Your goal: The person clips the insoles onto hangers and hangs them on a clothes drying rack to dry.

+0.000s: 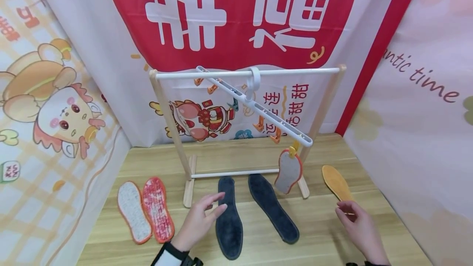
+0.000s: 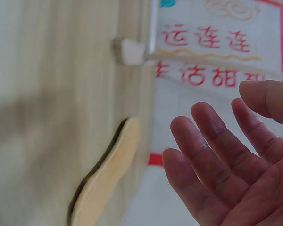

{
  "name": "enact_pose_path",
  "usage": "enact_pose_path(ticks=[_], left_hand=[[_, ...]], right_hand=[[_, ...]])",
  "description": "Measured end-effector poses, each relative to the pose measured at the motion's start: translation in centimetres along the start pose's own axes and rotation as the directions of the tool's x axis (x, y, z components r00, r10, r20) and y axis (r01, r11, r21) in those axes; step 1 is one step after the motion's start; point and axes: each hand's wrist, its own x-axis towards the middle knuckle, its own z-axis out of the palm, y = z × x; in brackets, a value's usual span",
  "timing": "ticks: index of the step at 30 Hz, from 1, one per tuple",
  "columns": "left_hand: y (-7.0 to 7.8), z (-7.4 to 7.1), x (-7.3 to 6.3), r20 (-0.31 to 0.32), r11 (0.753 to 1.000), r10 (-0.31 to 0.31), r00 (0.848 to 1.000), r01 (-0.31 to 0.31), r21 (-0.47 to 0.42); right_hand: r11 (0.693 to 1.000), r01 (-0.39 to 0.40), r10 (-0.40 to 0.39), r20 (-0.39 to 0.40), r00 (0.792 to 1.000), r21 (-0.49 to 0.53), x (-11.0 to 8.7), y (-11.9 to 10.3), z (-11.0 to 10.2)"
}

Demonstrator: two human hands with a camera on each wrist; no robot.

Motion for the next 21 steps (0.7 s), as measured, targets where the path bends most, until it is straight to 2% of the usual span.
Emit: enact_pose_path(ticks=[4, 8, 12, 17, 21], left_hand=[[-0.9, -0.3, -1.6, -0.036, 0.998, -0.05, 0.998, 0.049, -0.027], [-1.8, -0.5, -3.1, -0.071, 0.988, -0.13, 0.989, 0.123, -0.09], [-2.8, -0.6, -4.7, -0.1, 0.977, -0.187, 0.977, 0.174, -0.125], [-3.8, -0.4, -6.1, -0.138, 0.981, -0.175, 0.975, 0.162, -0.105], [-4.3, -0.1, -6.7, -0.172, 0.987, -0.149, 0.974, 0.136, -0.086]], right_hand=[[0.996, -0.06, 0.064, 0.053, 0.997, -0.07, 0.1, 2.1, -0.8], [0.985, -0.115, 0.129, 0.101, 0.987, -0.129, 1.1, 4.0, -1.4], [0.981, -0.112, 0.129, 0.103, 0.986, -0.159, 2.2, 5.6, -1.9], [0.976, -0.072, 0.095, 0.105, 0.99, -0.208, 4.4, 6.4, -2.5], [0.974, -0.031, 0.063, 0.134, 0.989, -0.224, 6.8, 6.6, -2.8]])
